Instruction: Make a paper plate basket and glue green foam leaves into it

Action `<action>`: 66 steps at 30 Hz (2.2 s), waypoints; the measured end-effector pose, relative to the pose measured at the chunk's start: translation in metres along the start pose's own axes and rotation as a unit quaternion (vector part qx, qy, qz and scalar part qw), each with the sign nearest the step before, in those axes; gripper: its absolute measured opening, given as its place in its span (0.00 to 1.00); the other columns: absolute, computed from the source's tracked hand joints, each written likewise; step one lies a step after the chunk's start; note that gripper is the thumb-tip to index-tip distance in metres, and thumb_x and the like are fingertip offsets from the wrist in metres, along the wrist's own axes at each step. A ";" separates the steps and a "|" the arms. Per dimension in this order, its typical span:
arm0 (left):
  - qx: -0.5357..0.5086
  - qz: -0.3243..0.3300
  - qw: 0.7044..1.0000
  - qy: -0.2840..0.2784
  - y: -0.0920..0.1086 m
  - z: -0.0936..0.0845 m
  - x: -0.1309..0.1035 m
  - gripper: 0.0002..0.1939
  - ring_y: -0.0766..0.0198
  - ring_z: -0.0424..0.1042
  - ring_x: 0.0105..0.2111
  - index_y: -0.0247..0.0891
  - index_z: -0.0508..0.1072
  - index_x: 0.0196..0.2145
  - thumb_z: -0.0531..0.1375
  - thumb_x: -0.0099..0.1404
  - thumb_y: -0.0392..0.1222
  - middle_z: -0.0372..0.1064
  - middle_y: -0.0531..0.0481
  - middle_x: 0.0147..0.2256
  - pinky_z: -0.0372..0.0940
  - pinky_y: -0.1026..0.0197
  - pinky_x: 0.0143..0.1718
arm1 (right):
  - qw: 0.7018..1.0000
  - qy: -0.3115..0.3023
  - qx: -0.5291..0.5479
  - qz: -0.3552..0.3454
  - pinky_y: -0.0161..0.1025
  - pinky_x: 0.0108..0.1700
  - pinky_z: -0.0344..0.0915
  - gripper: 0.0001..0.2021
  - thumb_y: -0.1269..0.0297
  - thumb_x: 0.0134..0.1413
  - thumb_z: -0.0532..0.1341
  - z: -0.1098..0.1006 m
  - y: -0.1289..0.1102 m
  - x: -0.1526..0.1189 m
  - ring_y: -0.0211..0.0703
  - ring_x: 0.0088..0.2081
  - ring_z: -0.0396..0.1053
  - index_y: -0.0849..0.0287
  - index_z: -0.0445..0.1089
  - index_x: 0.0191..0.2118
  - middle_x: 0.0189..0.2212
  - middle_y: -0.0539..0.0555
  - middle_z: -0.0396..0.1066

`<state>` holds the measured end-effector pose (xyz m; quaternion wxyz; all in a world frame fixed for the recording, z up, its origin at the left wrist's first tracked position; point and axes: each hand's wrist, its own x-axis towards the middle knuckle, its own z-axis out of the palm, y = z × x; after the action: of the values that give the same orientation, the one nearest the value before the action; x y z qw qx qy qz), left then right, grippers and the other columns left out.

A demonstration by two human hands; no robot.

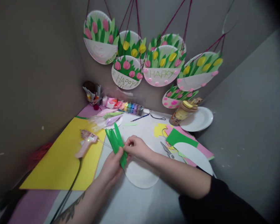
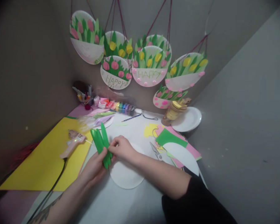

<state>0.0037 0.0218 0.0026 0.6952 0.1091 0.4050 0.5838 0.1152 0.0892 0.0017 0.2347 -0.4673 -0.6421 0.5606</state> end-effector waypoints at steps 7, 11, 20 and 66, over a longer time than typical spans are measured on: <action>-0.017 0.007 0.999 0.052 -0.001 -0.007 0.005 0.13 0.69 0.68 0.27 0.29 0.73 0.40 0.64 0.58 0.38 0.70 0.48 0.30 0.65 0.67 0.30 | 0.959 -0.098 -0.232 -0.129 0.32 0.37 0.62 0.07 0.66 0.47 0.62 -0.036 -0.017 0.023 0.36 0.33 0.67 0.60 0.72 0.34 0.31 0.51 0.70; -0.026 -0.011 0.997 0.074 0.003 -0.007 0.005 0.07 0.73 0.63 0.22 0.29 0.71 0.38 0.59 0.61 0.33 0.65 0.51 0.27 0.62 0.70 0.24 | 0.914 0.050 -0.384 -0.123 0.36 0.44 0.59 0.08 0.70 0.51 0.58 -0.068 -0.007 0.075 0.42 0.40 0.67 0.62 0.73 0.35 0.37 0.57 0.73; -0.056 -0.011 0.997 0.053 0.004 -0.011 0.004 0.13 0.75 0.55 0.19 0.30 0.70 0.41 0.63 0.59 0.37 0.52 0.59 0.20 0.56 0.71 0.19 | 0.894 0.065 -0.442 -0.022 0.35 0.37 0.58 0.07 0.71 0.46 0.59 -0.074 0.017 0.126 0.42 0.35 0.66 0.61 0.71 0.35 0.34 0.56 0.72; -0.185 -0.059 0.979 0.066 0.012 0.003 -0.007 0.09 0.77 0.50 0.16 0.32 0.64 0.32 0.50 0.69 0.38 0.46 0.58 0.21 0.47 0.73 0.15 | 0.771 0.023 -0.551 -0.319 0.44 0.54 0.52 0.17 0.67 0.62 0.51 -0.004 -0.021 0.160 0.47 0.53 0.55 0.56 0.61 0.55 0.53 0.58 0.62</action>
<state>-0.0033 0.0196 0.0151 0.7087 -0.0838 0.3408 0.6120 0.0389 0.2308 -0.0127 0.1174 -0.2976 -0.9474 -0.0068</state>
